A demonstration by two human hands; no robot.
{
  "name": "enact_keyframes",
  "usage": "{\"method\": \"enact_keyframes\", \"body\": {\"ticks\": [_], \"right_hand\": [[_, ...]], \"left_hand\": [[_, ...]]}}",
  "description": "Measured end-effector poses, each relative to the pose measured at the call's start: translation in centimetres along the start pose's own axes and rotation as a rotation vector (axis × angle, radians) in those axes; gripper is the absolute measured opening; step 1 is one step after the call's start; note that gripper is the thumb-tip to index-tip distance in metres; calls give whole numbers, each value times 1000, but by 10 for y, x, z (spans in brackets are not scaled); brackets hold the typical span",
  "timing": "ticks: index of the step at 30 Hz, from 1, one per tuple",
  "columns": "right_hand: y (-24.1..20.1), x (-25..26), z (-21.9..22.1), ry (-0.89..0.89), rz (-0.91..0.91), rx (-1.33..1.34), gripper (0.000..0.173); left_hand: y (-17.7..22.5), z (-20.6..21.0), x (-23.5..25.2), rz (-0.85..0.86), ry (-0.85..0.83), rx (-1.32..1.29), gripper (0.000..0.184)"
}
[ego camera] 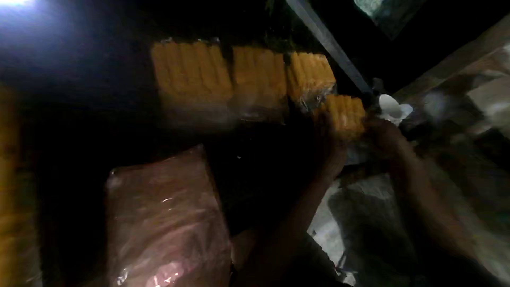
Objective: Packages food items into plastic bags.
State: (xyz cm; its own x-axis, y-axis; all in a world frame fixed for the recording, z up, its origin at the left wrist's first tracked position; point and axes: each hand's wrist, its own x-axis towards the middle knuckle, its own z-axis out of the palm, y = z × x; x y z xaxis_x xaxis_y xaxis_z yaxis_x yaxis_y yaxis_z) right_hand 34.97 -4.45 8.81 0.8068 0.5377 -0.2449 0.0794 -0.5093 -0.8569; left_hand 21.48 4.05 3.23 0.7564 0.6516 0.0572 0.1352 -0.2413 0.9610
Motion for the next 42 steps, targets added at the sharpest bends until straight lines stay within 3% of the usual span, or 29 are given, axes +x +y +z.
{"method": "enact_keyframes", "body": {"ticks": [7, 16, 22, 28, 30, 42], "right_hand": [[-5, -5, 3, 43, 62, 62, 35], [10, -8, -2, 12, 11, 162, 40], [19, -9, -5, -6, -42, 152, 45], [42, -14, -14, 17, -131, 144, 48], [39, -19, -10, -26, -80, 111, 47], [12, -1, 10, 47, -155, 42, 46]], "left_hand": [[-1, 5, 2, 27, -8, 23, 76], [-1, -3, 0, 35, -74, 118, 73], [-3, -23, -14, -37, -88, 45, 95], [2, -21, -17, 22, -91, 29, 79], [5, -14, -14, 23, -65, 99, 74], [29, 1, 14, -20, 3, 158, 77]]}}
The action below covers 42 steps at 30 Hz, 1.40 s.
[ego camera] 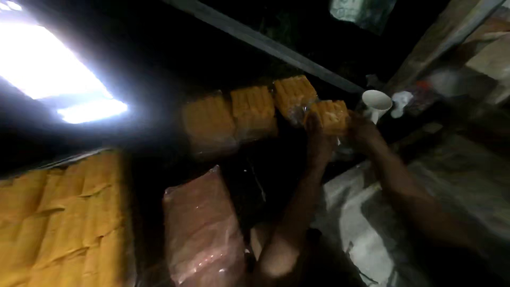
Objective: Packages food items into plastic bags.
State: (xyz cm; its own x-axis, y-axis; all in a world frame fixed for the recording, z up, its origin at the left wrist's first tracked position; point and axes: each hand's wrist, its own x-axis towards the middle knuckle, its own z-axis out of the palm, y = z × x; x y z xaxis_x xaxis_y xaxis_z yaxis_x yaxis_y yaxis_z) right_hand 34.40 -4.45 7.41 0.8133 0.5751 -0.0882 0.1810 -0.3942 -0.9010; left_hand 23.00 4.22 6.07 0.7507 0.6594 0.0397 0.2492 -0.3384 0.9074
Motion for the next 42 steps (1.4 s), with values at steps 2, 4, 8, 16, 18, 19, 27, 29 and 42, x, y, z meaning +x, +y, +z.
{"method": "enact_keyframes", "body": {"ticks": [2, 4, 8, 16, 18, 19, 27, 29, 42], "right_hand": [[0, 4, -2, -20, 0, -6, 47], [3, 8, -3, -22, 24, 73, 46], [7, 5, -4, -26, 13, 159, 48], [26, -16, -7, -1, -25, 167, 53], [31, -23, -8, 18, -31, 145, 52], [31, -29, -10, 28, -31, 128, 51], [43, -97, 2, 195, -656, -40, 43], [35, -122, 26, 100, -767, -96, 36], [31, -227, 202, -520, -1298, -244, 18]], "left_hand": [[1, 1, 4, -14, -2, 2, 80], [-2, 3, 4, 4, 9, -1, 83], [-10, -1, -7, 22, -6, -72, 89], [-21, 1, -27, 23, 19, -65, 90], [-18, 3, -28, 8, 16, -86, 91], [-18, 5, -28, 15, 18, -89, 92], [-33, -13, -100, 41, 80, 28, 85], [-51, -17, -148, 134, 62, 45, 71], [-141, -75, -372, -39, 470, 397, 23]]}}
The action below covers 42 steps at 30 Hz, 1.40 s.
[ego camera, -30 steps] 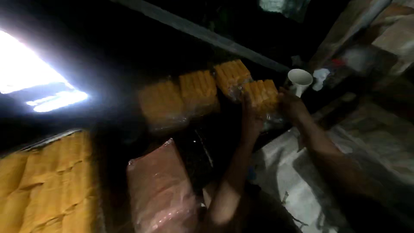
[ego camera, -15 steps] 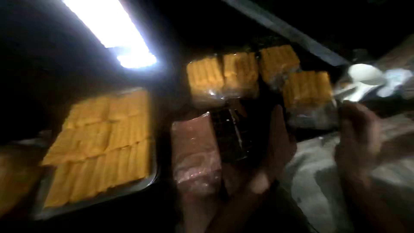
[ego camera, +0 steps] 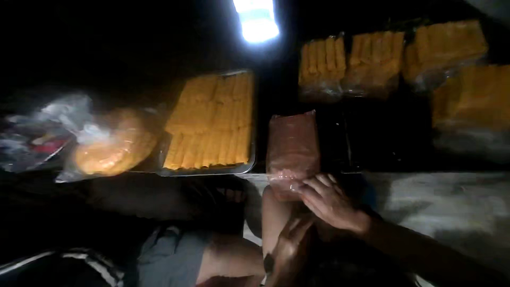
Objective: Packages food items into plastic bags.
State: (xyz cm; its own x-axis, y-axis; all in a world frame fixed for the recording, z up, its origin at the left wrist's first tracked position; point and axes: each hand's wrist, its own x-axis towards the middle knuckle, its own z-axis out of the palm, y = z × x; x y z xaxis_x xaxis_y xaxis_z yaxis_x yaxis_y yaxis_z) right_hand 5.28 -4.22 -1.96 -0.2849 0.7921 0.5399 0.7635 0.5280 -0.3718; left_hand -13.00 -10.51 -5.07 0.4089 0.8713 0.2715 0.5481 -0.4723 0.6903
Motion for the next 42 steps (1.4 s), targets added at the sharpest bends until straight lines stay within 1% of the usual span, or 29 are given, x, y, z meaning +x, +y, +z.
{"method": "enact_keyframes", "body": {"ticks": [1, 2, 3, 5, 7, 8, 9, 10, 11, 13, 15, 18, 20, 22, 25, 28, 29, 32, 33, 36, 37, 39, 40, 42], "right_hand": [[0, 5, 1, 27, 6, 12, 17], [-1, 10, 1, 54, 16, 18, 16], [-3, 14, -1, 68, 24, 25, 16], [-6, 20, -2, 103, 31, 26, 16], [-8, 25, -1, 161, 39, 37, 16], [-8, 26, -1, 176, 41, 32, 16], [-7, 26, -1, 181, 37, 19, 16], [-7, 26, -1, 183, 37, 13, 15], [-7, 25, -2, 170, 40, 13, 15], [-8, 22, -3, 169, 61, 17, 16], [-5, 19, -2, 161, 99, 8, 17], [-1, 18, 0, 115, 181, 45, 26], [1, 19, 0, 50, 238, 90, 34], [4, 21, 2, 14, 268, 112, 38], [7, 23, 5, -3, 287, 139, 40], [9, 27, 6, -18, 324, 163, 38], [10, 29, 5, -35, 336, 176, 37], [9, 35, 1, -87, 379, 205, 39], [9, 36, 0, -108, 401, 212, 41], [8, 39, -1, -132, 444, 224, 46], [8, 39, -2, -154, 448, 231, 46], [10, 38, 0, -131, 436, 225, 46], [10, 38, 0, -119, 439, 232, 50], [6, 40, -5, -130, 417, 306, 67]], "left_hand": [[2, -4, 6, 39, 102, 35, 23], [5, -8, 14, 61, 168, 82, 25], [7, -13, 21, 72, 192, 132, 28], [2, -18, 37, 108, 187, 266, 32], [-5, -18, 56, 122, 167, 358, 29], [-7, -17, 66, 95, 150, 385, 25], [-7, -16, 75, 31, 110, 395, 21], [-6, -16, 84, -28, 77, 391, 21], [-2, -18, 93, -114, 23, 336, 26], [-4, -20, 105, -129, 23, 250, 30], [-11, -22, 110, -46, 53, 246, 26], [-18, -27, 117, 112, 77, 365, 17], [-21, -28, 119, 152, 86, 385, 16], [-21, -28, 120, 134, 84, 377, 16], [-17, -29, 119, 65, 58, 384, 21], [-13, -35, 118, 63, 51, 332, 19], [-10, -39, 117, 54, 26, 312, 19], [-2, -47, 111, 117, 0, 375, 15], [-1, -48, 107, 145, -13, 386, 18], [7, -52, 92, 279, 19, 416, 18], [14, -57, 85, 302, 9, 420, 20], [34, -72, 74, 316, 30, 390, 20], [44, -80, 71, 317, 65, 347, 18], [57, -100, 68, 288, 122, 192, 11]]}}
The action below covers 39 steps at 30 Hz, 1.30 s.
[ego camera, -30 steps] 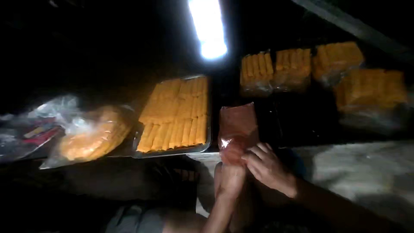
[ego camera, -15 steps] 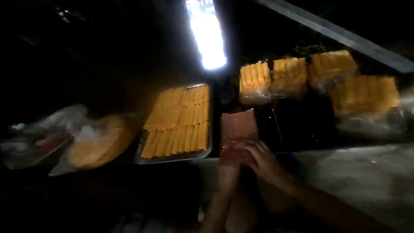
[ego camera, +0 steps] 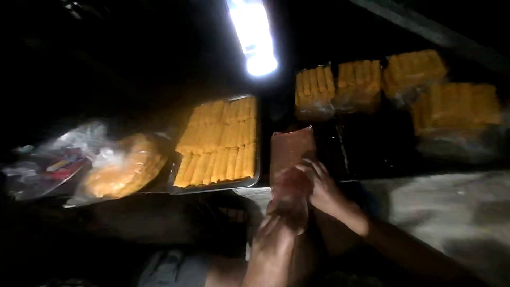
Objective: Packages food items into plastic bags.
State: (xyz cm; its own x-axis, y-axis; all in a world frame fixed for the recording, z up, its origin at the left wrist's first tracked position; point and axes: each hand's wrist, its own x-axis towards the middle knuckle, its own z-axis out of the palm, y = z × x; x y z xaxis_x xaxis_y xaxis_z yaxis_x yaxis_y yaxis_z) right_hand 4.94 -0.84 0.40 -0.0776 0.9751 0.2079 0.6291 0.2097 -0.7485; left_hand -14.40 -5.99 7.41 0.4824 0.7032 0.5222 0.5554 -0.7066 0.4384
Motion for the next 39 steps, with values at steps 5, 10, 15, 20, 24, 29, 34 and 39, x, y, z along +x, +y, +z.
{"method": "enact_keyframes", "body": {"ticks": [5, 10, 15, 20, 24, 29, 34, 39], "right_hand": [[-36, -17, -16, -65, -177, 329, 40], [-33, -16, -31, -68, -4, 693, 11], [-14, -10, -48, 64, 97, 831, 10], [-15, -2, -72, 313, -54, 491, 19], [-14, 6, -70, 452, -463, 112, 27], [-23, 8, -53, 299, -526, -64, 18], [-13, 8, -62, 263, -222, -70, 25], [-18, 19, -61, 238, -290, -181, 7]], "left_hand": [[-4, -35, 23, 41, 132, -186, 17], [-10, -57, 40, 14, 374, -325, 19], [-40, -37, 40, -178, 423, -278, 23], [-47, -6, 39, -233, 371, 72, 34], [-16, 11, 53, -160, 178, -324, 35], [-13, 34, 71, -163, 76, -514, 26], [-27, 38, 65, -252, 113, -108, 13], [-22, 56, 68, -41, 230, 335, 15]]}}
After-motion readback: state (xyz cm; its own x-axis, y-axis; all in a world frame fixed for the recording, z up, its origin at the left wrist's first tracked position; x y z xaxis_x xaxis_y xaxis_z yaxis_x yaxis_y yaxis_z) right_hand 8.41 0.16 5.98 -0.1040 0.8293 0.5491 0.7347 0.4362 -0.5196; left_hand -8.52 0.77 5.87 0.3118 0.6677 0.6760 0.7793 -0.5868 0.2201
